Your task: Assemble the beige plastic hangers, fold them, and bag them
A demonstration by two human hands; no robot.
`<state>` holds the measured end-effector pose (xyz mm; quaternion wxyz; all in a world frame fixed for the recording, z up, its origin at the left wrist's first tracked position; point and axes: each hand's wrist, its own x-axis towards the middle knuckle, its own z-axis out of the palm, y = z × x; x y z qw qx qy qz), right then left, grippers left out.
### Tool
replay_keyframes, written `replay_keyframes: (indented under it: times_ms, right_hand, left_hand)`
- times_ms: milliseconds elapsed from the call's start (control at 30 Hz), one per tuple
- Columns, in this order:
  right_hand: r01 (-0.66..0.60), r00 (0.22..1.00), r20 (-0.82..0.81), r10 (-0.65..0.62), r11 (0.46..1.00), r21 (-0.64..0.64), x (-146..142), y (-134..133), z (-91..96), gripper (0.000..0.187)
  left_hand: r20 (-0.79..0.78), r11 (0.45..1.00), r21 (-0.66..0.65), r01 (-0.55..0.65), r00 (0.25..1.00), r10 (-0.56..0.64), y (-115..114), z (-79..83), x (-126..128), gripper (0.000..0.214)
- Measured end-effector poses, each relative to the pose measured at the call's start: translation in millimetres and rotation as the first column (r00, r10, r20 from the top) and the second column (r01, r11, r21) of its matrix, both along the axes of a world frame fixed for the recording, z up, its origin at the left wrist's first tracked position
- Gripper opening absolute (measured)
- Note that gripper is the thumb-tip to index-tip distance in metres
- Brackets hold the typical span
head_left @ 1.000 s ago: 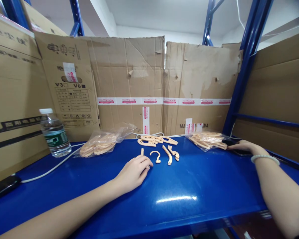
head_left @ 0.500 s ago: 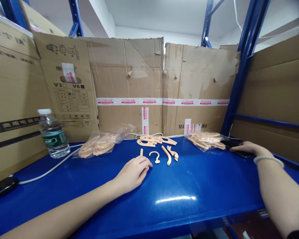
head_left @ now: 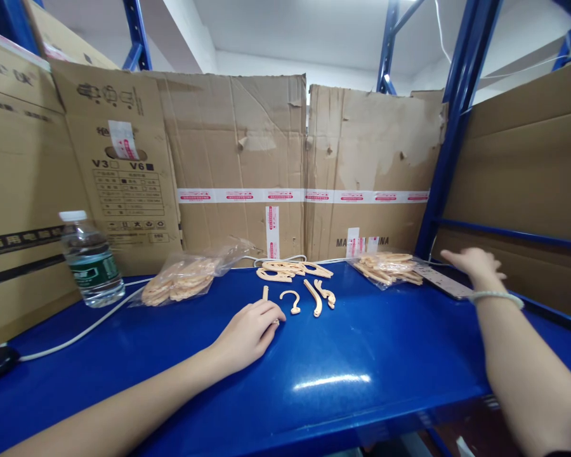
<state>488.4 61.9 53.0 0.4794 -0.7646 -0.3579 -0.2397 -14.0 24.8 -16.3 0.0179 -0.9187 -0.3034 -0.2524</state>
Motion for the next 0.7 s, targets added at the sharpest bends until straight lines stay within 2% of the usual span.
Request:
replay_keyframes:
  times_ms: [33,67,133,233,267,300,333,367,433,467,500,567,700]
  right_hand:
    - [0.031,0.999,-0.043,-0.029,0.998,0.049,-9.5,2.1,4.5,0.006]
    - [0.037,0.998,-0.059,-0.031,0.994,0.102,-21.2,4.7,8.7,0.013]
    - [-0.031,0.999,-0.008,0.033,0.982,0.186,-51.4,10.1,15.1,0.025]
    - [-0.263,0.960,0.153,0.235,0.944,0.200,-109.9,14.1,16.0,0.020]
    - [-0.378,0.916,0.213,0.341,0.910,0.172,-130.9,13.5,13.3,0.017]
    - [-0.576,0.800,0.286,0.528,0.808,0.122,-151.3,11.9,9.4,0.016]
    - [-0.730,0.648,0.338,0.683,0.683,0.021,-170.3,9.4,4.5,0.017]
    - [-0.821,0.484,0.362,0.796,0.557,-0.126,-187.1,6.2,-0.9,0.018]
    - [-0.837,0.218,0.297,0.930,0.334,-0.433,-212.2,-0.7,-11.6,0.026]
    - [-0.807,0.130,0.240,0.962,0.243,-0.538,-220.2,-3.8,-16.2,0.032]
    - [-0.772,0.074,0.188,0.979,0.176,-0.610,-225.3,-6.4,-19.8,0.038]
    - [-0.727,0.020,0.118,0.993,0.096,-0.680,-228.7,-9.6,-23.9,0.045]
    - [-0.702,0.015,0.061,0.998,0.054,-0.710,-223.1,-9.9,-22.4,0.052]
  left_hand:
    - [-0.001,1.000,-0.005,-0.002,1.000,0.002,0.0,0.0,0.0,0.023]
    - [-0.002,1.000,-0.010,-0.001,1.000,0.001,0.0,-0.1,0.0,0.023]
    - [-0.005,1.000,-0.014,0.001,1.000,-0.001,0.1,-0.2,0.0,0.023]
    - [-0.004,1.000,-0.009,-0.002,1.000,0.002,0.0,-0.1,0.2,0.023]
    - [-0.003,1.000,-0.007,-0.005,1.000,0.005,-0.2,0.2,0.2,0.023]
    - [-0.003,1.000,-0.007,-0.008,1.000,0.008,-0.4,0.7,0.3,0.022]
    - [-0.005,1.000,-0.006,-0.011,1.000,0.011,-0.8,1.3,0.3,0.022]
    - [-0.007,1.000,-0.006,-0.014,1.000,0.014,-1.3,2.1,0.4,0.022]
    - [-0.018,1.000,-0.006,-0.022,1.000,0.022,-2.4,3.6,0.5,0.022]
    - [-0.026,1.000,-0.008,-0.026,0.999,0.025,-2.9,4.1,0.6,0.022]
    - [-0.032,1.000,-0.010,-0.028,0.999,0.027,-3.3,4.5,0.7,0.021]
    - [-0.040,0.999,-0.014,-0.032,0.999,0.032,-3.6,4.5,0.8,0.021]
    - [-0.046,0.999,-0.014,-0.037,0.998,0.036,-2.6,2.4,0.0,0.020]
